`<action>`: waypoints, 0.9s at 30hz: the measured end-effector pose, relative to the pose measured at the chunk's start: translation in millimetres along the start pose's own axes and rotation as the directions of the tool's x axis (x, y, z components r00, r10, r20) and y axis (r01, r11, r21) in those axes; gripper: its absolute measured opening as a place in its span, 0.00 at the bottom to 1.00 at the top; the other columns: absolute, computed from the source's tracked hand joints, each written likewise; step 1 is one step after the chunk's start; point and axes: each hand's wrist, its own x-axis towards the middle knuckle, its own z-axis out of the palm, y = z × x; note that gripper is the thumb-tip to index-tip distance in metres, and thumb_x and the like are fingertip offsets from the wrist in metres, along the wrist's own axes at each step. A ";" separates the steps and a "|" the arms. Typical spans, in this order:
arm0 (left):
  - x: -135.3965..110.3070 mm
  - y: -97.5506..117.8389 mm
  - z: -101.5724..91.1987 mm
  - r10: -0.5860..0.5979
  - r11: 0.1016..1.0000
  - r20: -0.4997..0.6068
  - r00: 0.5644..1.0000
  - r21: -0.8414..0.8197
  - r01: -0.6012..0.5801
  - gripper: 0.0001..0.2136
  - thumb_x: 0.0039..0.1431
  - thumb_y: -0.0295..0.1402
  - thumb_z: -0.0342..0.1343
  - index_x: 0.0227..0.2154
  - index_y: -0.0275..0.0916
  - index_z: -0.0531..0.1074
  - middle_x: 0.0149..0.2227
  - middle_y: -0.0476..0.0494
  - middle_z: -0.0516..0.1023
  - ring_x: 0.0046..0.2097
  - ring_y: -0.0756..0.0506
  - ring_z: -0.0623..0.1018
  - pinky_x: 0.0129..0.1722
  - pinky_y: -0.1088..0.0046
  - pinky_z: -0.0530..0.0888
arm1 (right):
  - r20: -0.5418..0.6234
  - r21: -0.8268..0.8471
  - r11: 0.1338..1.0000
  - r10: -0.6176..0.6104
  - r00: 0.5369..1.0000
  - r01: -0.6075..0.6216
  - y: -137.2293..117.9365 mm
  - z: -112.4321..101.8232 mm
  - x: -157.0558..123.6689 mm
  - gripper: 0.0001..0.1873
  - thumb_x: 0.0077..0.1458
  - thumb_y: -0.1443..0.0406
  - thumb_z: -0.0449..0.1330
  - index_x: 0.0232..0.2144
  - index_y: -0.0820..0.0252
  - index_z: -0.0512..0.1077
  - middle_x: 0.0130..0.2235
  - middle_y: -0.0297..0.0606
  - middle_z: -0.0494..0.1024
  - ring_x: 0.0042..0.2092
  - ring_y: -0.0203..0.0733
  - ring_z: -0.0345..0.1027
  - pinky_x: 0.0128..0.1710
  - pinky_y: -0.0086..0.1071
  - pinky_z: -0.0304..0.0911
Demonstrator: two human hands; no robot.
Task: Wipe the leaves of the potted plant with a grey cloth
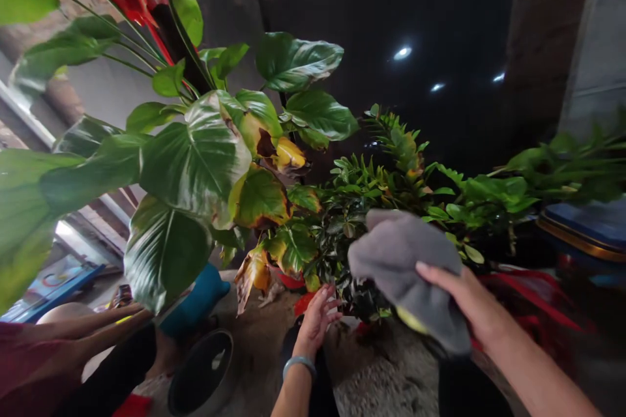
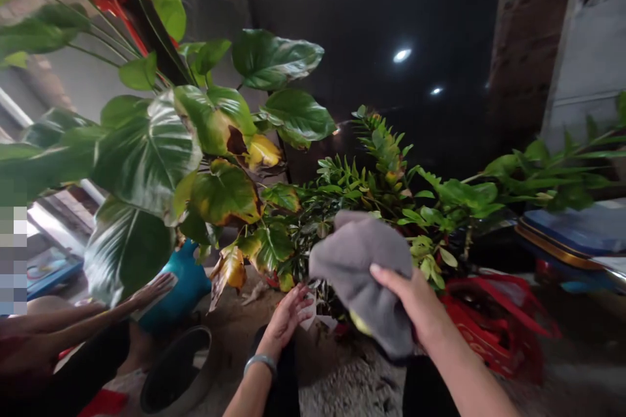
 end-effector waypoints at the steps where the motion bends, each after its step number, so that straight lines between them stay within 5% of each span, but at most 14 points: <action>1: -2.2 0.1 6.0 -0.013 1.000 0.031 0.999 0.012 0.013 0.18 0.48 0.40 0.67 0.41 0.37 0.75 0.48 0.37 0.78 0.35 0.45 0.78 0.32 0.69 0.72 | -0.100 0.085 0.995 -0.044 0.994 0.052 -7.7 1.8 13.3 0.23 0.30 0.59 0.73 0.33 0.60 0.79 0.35 0.43 0.85 0.40 0.56 0.79 0.40 0.42 0.74; 4: -4.6 -2.1 25.9 -0.072 0.995 0.099 0.993 0.080 0.064 0.17 0.51 0.44 0.65 0.37 0.37 0.73 0.38 0.43 0.77 0.30 0.47 0.76 0.34 0.68 0.73 | -0.256 0.262 0.964 0.025 0.966 0.044 0.0 11.9 39.4 0.17 0.31 0.64 0.70 0.30 0.56 0.77 0.29 0.38 0.85 0.38 0.53 0.80 0.38 0.40 0.75; 8: 0.0 -9.4 42.9 -0.110 0.985 0.079 0.991 0.140 0.099 0.17 0.53 0.46 0.63 0.37 0.38 0.71 0.33 0.46 0.75 0.29 0.46 0.74 0.37 0.64 0.73 | -0.069 0.230 0.941 0.269 0.961 -0.247 49.9 10.9 14.3 0.11 0.30 0.63 0.70 0.22 0.59 0.77 0.22 0.43 0.82 0.30 0.56 0.79 0.32 0.41 0.75; 11: 3.3 -13.0 44.1 -0.069 0.989 0.035 0.997 0.132 0.063 0.16 0.49 0.44 0.67 0.33 0.39 0.70 0.31 0.46 0.76 0.26 0.47 0.72 0.35 0.64 0.72 | 0.045 0.177 0.907 0.380 0.924 -0.381 62.7 -6.1 -21.5 0.14 0.25 0.60 0.73 0.19 0.60 0.78 0.23 0.48 0.82 0.28 0.57 0.79 0.29 0.39 0.73; 15: 3.3 -11.7 44.1 -0.042 0.992 0.052 0.998 0.117 0.035 0.18 0.42 0.41 0.71 0.23 0.41 0.65 0.24 0.49 0.73 0.23 0.50 0.67 0.30 0.68 0.69 | -0.061 0.263 0.942 0.229 0.971 -0.206 18.9 -15.8 -20.0 0.21 0.25 0.59 0.73 0.27 0.61 0.80 0.26 0.44 0.84 0.29 0.55 0.79 0.30 0.40 0.74; 18: 2.2 -9.6 48.8 -0.048 0.991 0.065 0.997 0.126 0.040 0.19 0.41 0.41 0.72 0.22 0.41 0.64 0.22 0.51 0.71 0.22 0.51 0.66 0.28 0.69 0.69 | -0.254 0.326 0.941 -0.009 0.967 0.094 -12.7 0.9 17.5 0.23 0.26 0.63 0.72 0.32 0.58 0.79 0.31 0.38 0.85 0.37 0.53 0.79 0.36 0.38 0.75; 20: 2.1 -9.9 51.8 -0.053 0.991 0.040 0.998 0.128 0.048 0.19 0.42 0.40 0.72 0.22 0.42 0.64 0.21 0.52 0.69 0.21 0.51 0.66 0.29 0.68 0.69 | -0.290 0.345 0.930 -0.024 0.957 0.128 -10.8 17.0 37.3 0.21 0.27 0.66 0.71 0.31 0.57 0.78 0.30 0.35 0.85 0.42 0.51 0.79 0.41 0.37 0.74; 23: 2.9 -12.9 51.9 -0.058 0.987 -0.004 0.998 0.149 0.058 0.20 0.42 0.39 0.71 0.20 0.43 0.61 0.18 0.55 0.66 0.19 0.52 0.63 0.28 0.69 0.69 | -0.163 0.321 0.942 0.157 0.974 -0.098 24.4 29.2 30.5 0.14 0.28 0.66 0.69 0.25 0.58 0.77 0.25 0.39 0.83 0.41 0.57 0.80 0.43 0.45 0.76; 27: 2.0 -16.8 45.4 -0.057 0.985 -0.021 0.998 0.165 0.060 0.19 0.40 0.38 0.71 0.18 0.43 0.62 0.14 0.56 0.63 0.17 0.53 0.60 0.24 0.70 0.67 | 0.039 0.164 0.948 0.269 0.962 -0.272 65.2 -1.3 -21.6 0.13 0.26 0.60 0.71 0.20 0.53 0.75 0.25 0.40 0.83 0.41 0.64 0.80 0.41 0.49 0.77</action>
